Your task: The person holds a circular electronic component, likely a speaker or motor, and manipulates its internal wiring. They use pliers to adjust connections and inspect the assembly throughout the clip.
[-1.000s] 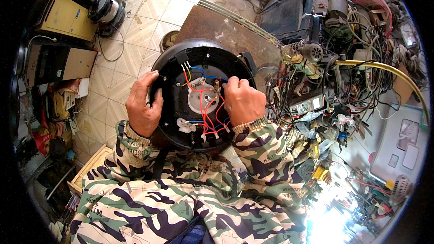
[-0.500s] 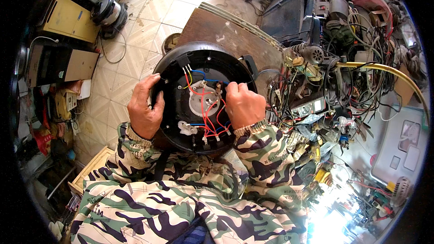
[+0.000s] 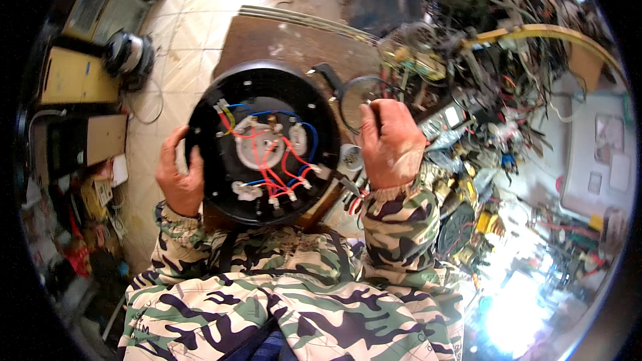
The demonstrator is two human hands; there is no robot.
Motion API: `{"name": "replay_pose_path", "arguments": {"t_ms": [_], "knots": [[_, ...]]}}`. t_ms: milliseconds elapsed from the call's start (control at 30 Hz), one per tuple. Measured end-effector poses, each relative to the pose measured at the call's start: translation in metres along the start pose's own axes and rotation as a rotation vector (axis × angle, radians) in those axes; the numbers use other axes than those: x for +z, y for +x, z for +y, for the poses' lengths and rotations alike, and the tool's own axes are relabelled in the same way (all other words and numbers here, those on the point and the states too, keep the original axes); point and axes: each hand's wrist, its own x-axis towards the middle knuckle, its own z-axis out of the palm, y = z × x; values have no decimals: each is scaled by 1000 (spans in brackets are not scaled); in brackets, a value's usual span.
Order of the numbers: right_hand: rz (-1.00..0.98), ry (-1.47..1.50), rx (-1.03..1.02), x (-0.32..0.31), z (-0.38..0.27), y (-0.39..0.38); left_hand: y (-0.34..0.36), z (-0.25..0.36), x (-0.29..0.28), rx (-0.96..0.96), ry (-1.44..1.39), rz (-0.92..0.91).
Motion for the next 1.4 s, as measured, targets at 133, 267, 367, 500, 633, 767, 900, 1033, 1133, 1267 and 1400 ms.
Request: {"name": "replay_pose_path", "arguments": {"t_ms": [133,267,367,500,633,767,900,1033,1133,1267,1400], "knots": [[-20,-171,89,-14,85,-37,-5,-6,2,-61,18,-31],[-90,-142,146,25,143,-111,-5,-12,4,-85,-7,-18],[-85,-133,220,54,152,-142,-7,-23,5,-104,-43,-25],[-63,-99,193,72,166,-156,-10,-33,-1,-130,-9,-38],[-93,-56,146,83,177,-152,-12,-39,-4,-137,-8,-18],[-143,-105,115,89,178,-143,-10,-41,-3,-114,-1,-28],[-260,-285,67,100,176,-128,-12,-36,-7,-129,-20,-26],[-299,-416,74,113,178,-123,-9,-32,0,-123,-45,-15],[-289,-456,26,123,189,-125,-10,-26,-1,-123,22,-26],[-258,-366,105,134,211,-141,-1,-13,4,-54,124,-32],[-361,-458,74,122,197,-129,-4,-9,0,19,185,10]]}}
